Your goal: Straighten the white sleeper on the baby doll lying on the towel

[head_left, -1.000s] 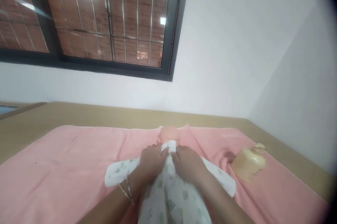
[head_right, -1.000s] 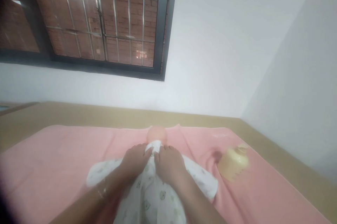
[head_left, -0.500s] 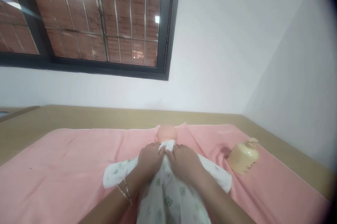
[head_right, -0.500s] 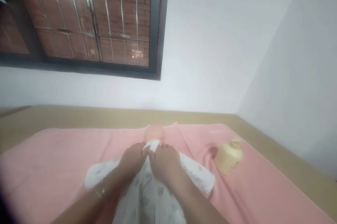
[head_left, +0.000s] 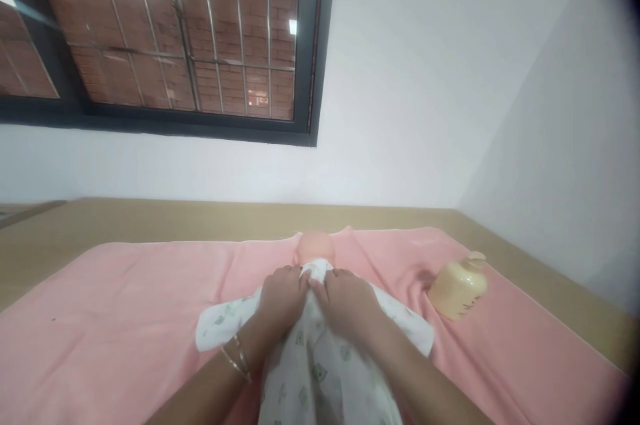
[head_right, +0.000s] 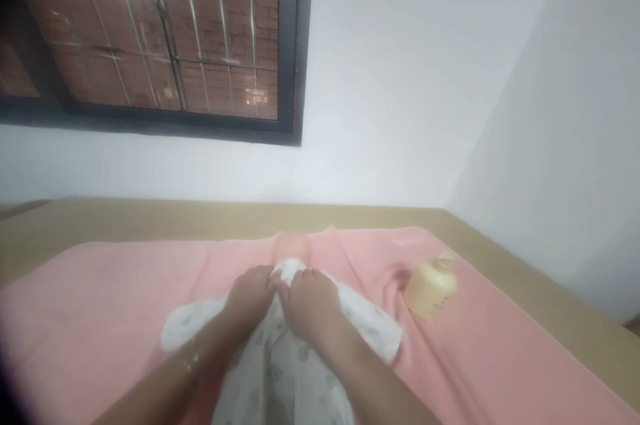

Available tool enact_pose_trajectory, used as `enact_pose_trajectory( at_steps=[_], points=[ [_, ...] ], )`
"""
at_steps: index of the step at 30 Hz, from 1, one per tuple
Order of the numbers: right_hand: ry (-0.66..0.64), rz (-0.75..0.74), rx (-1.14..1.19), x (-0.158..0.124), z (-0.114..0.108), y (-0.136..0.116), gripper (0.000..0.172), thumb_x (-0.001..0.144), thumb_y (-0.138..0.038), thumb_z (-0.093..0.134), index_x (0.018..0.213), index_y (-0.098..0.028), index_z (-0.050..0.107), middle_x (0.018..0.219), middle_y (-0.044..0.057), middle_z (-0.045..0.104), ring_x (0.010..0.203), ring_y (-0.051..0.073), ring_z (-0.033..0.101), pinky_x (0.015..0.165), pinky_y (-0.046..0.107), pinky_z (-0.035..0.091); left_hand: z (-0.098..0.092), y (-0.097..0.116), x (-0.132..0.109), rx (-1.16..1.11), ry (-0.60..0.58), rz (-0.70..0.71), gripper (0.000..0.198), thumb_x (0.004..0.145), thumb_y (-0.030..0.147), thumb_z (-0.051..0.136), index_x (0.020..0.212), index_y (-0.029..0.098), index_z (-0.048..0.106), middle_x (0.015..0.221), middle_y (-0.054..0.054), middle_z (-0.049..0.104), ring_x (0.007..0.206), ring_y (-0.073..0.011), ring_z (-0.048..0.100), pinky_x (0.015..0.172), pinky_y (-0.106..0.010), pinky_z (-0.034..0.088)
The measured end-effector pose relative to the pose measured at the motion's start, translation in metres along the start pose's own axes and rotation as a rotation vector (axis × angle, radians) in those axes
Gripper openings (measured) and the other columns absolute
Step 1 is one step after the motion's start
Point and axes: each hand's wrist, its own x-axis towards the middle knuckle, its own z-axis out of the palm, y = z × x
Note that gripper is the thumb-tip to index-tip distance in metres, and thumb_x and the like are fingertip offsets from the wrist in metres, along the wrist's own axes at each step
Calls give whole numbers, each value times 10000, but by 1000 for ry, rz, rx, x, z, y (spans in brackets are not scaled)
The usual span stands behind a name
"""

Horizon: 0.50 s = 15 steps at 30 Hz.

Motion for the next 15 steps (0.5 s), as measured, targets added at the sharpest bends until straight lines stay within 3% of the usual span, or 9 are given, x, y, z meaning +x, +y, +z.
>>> enact_pose_trajectory(
  at_steps=[3, 6, 12, 13, 15],
  points=[
    [-114, 156, 100, 16, 2, 16, 687, 940, -570, 115, 1020, -134, 640, 992, 170, 654, 916, 270, 598, 767, 355, 408, 4, 8, 0, 112, 101, 104, 359, 938, 210, 277, 858, 140, 621, 875, -112, 629, 827, -231, 555, 750, -353, 377],
    [-200, 175, 196, 20, -1, 23, 739, 943, -564, 54, 1015, -130, 648, 995, 164, 657, 901, 250, 605, 751, 339, 412, 5, 12, -2, 161, 155, 154, 283, 882, 114, 347, 797, 144, 615, 842, -102, 624, 813, -229, 549, 732, -349, 366],
    [-9, -161, -76, -8, -1, -2, 549, 966, -449, 149, 1216, -175, 555, 1017, 165, 629, 971, 281, 553, 807, 387, 378, -1, 7, -8, 236, 177, 130, 298, 920, 280, 368, 861, 154, 631, 805, -106, 634, 798, -271, 561, 743, -423, 353],
    [-12, -160, -80, -6, 1, -2, 540, 965, -452, 161, 1226, -181, 548, 1025, 164, 627, 981, 281, 551, 807, 384, 379, -1, 7, -9, 248, 194, 106, 323, 924, 315, 365, 866, 146, 634, 794, -114, 633, 791, -276, 562, 757, -441, 350],
    [-70, -22, -20, 4, 3, 7, 604, 954, -512, 146, 1159, -159, 590, 1015, 169, 636, 956, 281, 569, 785, 372, 394, -1, 10, -9, 273, 224, 85, 356, 932, 319, 345, 846, 136, 638, 777, -123, 627, 781, -277, 561, 776, -457, 343]
  ],
)
